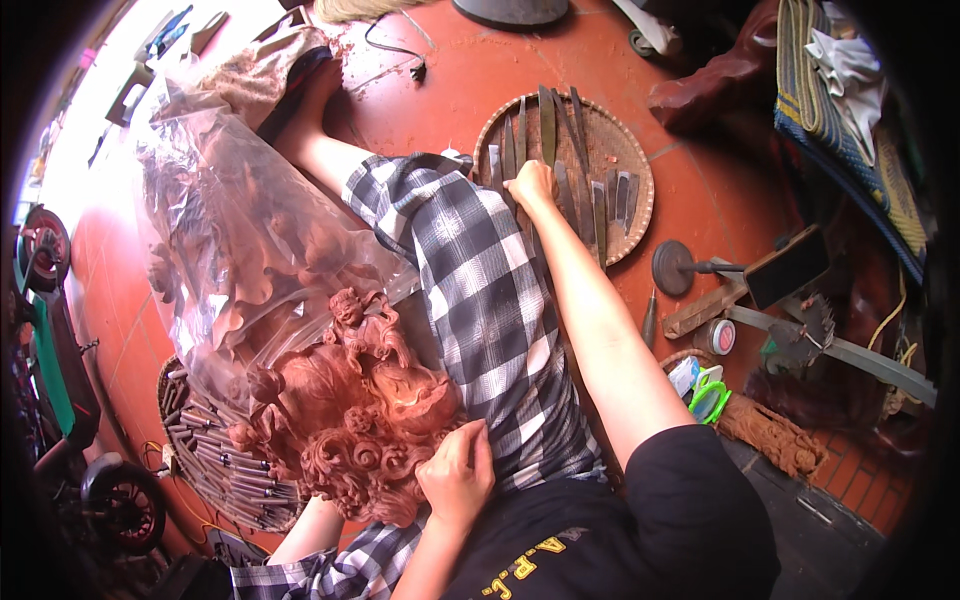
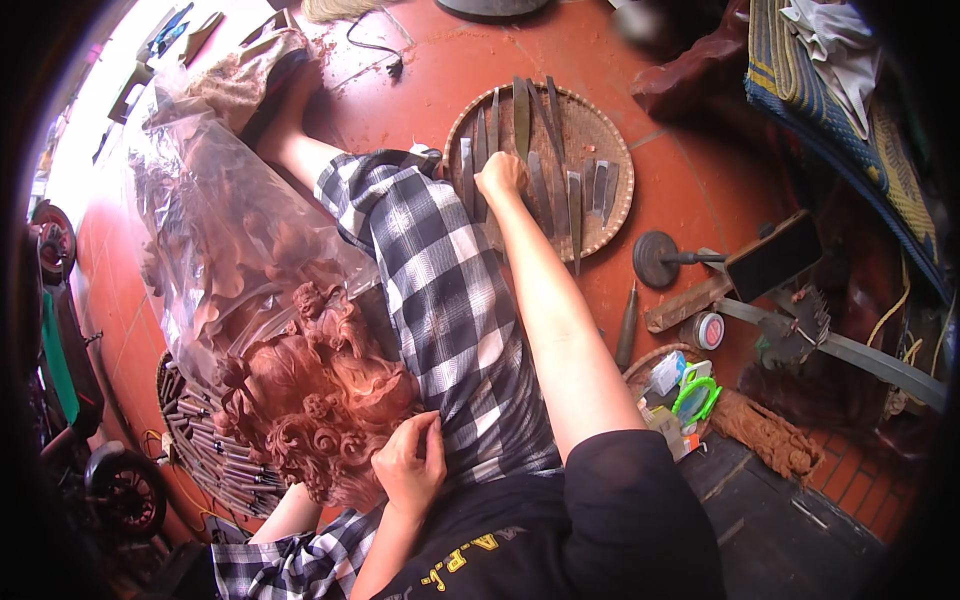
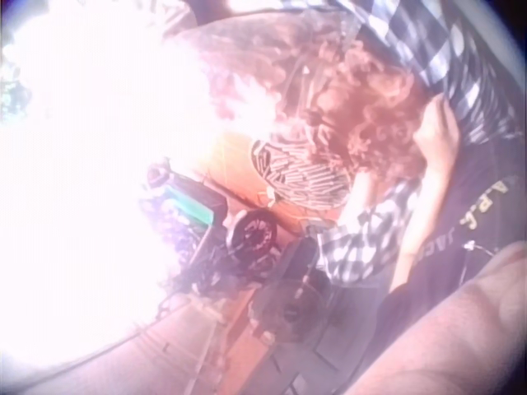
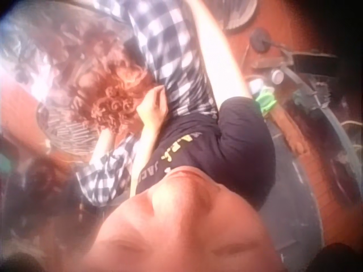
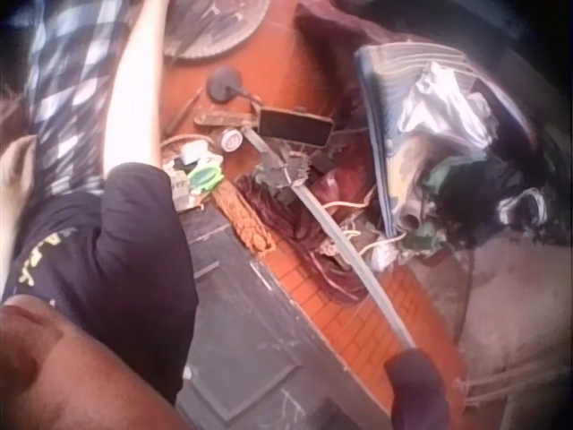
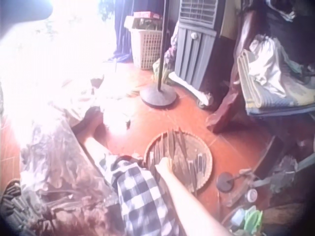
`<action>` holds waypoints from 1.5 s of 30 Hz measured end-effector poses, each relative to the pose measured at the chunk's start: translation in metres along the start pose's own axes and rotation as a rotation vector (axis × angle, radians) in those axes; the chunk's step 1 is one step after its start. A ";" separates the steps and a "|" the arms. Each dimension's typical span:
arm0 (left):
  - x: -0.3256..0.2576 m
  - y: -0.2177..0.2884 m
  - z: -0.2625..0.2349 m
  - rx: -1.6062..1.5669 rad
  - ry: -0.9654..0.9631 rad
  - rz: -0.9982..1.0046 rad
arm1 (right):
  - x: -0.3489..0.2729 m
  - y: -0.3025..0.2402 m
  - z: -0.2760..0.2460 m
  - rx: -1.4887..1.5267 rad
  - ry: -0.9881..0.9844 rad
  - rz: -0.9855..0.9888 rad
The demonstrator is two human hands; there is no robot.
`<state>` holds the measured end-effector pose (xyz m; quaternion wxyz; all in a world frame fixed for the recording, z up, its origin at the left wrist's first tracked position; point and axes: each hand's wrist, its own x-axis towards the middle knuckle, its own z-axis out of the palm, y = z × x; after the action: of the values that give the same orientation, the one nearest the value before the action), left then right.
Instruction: The person carves a reddish-brown wooden sculpture using a chisel and mallet. They repeatedly strike the chisel to shape the wood, occasionally switching tools from a nearby tray.
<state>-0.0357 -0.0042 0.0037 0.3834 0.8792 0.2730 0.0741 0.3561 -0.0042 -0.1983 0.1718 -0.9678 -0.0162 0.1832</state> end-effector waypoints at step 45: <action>-0.014 -0.005 -0.025 -0.903 -0.251 -0.389 | -0.269 -0.017 -0.159 1.842 -1.192 -0.536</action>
<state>-0.0579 0.0065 0.0186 0.7618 0.5607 0.3242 0.0058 0.1634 -0.0659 0.0405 0.8185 -0.1962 -0.1614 0.5152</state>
